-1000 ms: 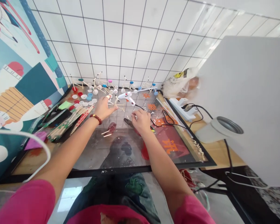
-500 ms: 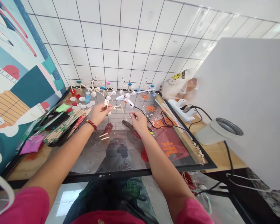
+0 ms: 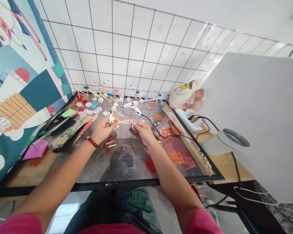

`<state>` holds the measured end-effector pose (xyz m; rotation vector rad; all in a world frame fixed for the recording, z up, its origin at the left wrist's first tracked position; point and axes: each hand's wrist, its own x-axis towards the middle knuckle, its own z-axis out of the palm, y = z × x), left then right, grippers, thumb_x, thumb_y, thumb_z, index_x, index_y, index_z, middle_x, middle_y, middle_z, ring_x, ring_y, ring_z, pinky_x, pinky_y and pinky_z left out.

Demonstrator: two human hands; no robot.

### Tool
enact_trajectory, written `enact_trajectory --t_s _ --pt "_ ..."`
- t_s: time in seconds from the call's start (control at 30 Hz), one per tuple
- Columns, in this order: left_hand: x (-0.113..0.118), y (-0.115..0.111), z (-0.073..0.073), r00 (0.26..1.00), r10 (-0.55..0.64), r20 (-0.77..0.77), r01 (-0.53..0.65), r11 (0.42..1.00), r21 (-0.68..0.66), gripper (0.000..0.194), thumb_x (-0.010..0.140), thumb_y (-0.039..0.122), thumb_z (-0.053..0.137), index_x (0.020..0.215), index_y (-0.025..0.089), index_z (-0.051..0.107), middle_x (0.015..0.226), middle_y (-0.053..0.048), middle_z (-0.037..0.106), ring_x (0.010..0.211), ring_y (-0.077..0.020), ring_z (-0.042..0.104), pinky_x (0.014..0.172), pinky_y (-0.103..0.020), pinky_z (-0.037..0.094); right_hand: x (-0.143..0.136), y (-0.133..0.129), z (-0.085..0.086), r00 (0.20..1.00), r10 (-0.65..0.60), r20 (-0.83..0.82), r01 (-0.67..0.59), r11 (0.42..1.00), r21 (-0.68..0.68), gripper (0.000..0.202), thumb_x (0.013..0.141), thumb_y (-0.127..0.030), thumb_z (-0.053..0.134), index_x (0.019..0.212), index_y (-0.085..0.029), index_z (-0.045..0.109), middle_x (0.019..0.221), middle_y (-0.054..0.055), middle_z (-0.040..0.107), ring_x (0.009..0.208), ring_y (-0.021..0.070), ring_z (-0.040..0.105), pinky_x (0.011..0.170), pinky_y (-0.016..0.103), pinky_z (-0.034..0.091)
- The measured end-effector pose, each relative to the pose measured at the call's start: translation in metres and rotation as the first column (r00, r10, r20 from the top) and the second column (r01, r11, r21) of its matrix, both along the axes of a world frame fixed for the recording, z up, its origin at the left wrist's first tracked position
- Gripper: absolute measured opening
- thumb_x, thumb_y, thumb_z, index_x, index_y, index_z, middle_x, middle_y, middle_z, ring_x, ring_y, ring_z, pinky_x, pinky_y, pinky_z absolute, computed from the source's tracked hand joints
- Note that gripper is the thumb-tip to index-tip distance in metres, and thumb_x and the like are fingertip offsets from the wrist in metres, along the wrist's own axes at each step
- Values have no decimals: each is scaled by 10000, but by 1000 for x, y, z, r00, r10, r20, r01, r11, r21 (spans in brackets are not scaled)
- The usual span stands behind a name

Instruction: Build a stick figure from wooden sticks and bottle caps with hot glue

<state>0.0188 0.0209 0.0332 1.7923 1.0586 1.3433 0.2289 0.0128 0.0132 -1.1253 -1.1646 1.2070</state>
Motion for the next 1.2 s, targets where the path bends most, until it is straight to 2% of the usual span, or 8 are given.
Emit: enact_trajectory --t_s 0.23,0.57,0.67,0.73,0.83,1.03,1.13,1.2 --pt "-1 -2 2 1000 6 -26 -6 1000 -18 222 770 409 678 858 207 706 1033 -61 735 1013 -234 657 855 -361 532 -3 1 -1 998 29 -64 -33 997 -66 415 578 -577 795 678 -185 702 644 -3 642 547 80 478 542 229 356" --pt "-2 -5 5 999 16 -39 -18 999 -47 223 767 409 674 837 198 694 958 -40 716 875 -203 642 771 -321 517 -4 -2 -2 996 84 -21 -86 993 -80 465 607 -634 753 692 -181 697 636 -5 631 543 88 474 565 242 371" --pt "-8 -3 10 997 19 -74 -23 998 -51 205 765 391 670 791 187 675 868 -28 695 795 -183 619 744 -307 498 -4 -4 -4 988 63 140 -61 998 -20 431 701 -619 679 702 -188 702 628 -2 626 568 114 497 590 259 392" --pt "-13 -1 13 990 10 -139 -20 997 -73 197 751 378 673 755 181 672 794 -21 679 736 -172 602 715 -299 483 -6 -6 -6 955 -25 297 -9 993 114 335 760 -527 659 774 -201 729 704 10 669 637 138 540 639 273 424" --pt "-18 2 15 974 -22 -227 -5 993 -119 204 728 381 678 720 177 682 702 -13 657 685 -170 589 656 -282 460 -11 -9 -10 915 -85 394 -22 966 259 234 780 -375 666 928 -216 753 849 24 714 709 150 577 703 284 463" --pt "-15 2 6 967 -68 -246 10 973 -230 227 687 413 698 754 196 705 648 5 644 547 -151 557 525 -264 420 -22 -11 -19 854 -69 516 -94 955 282 128 807 -248 640 855 -228 757 791 16 706 698 160 597 689 280 463" --pt "-12 2 1 966 -93 -240 29 966 -257 285 630 394 753 823 187 720 695 -17 674 556 -168 590 532 -285 449 -24 -12 -20 820 -84 566 -128 937 324 124 830 -229 631 824 -232 755 802 24 717 744 174 624 710 279 463" --pt "-11 3 -2 967 -93 -239 38 973 -227 255 622 377 763 773 179 713 759 -46 697 621 -186 626 573 -299 481 -24 -14 -20 784 -99 613 -153 926 345 128 837 -208 630 824 -229 756 806 28 721 761 178 631 729 279 465"
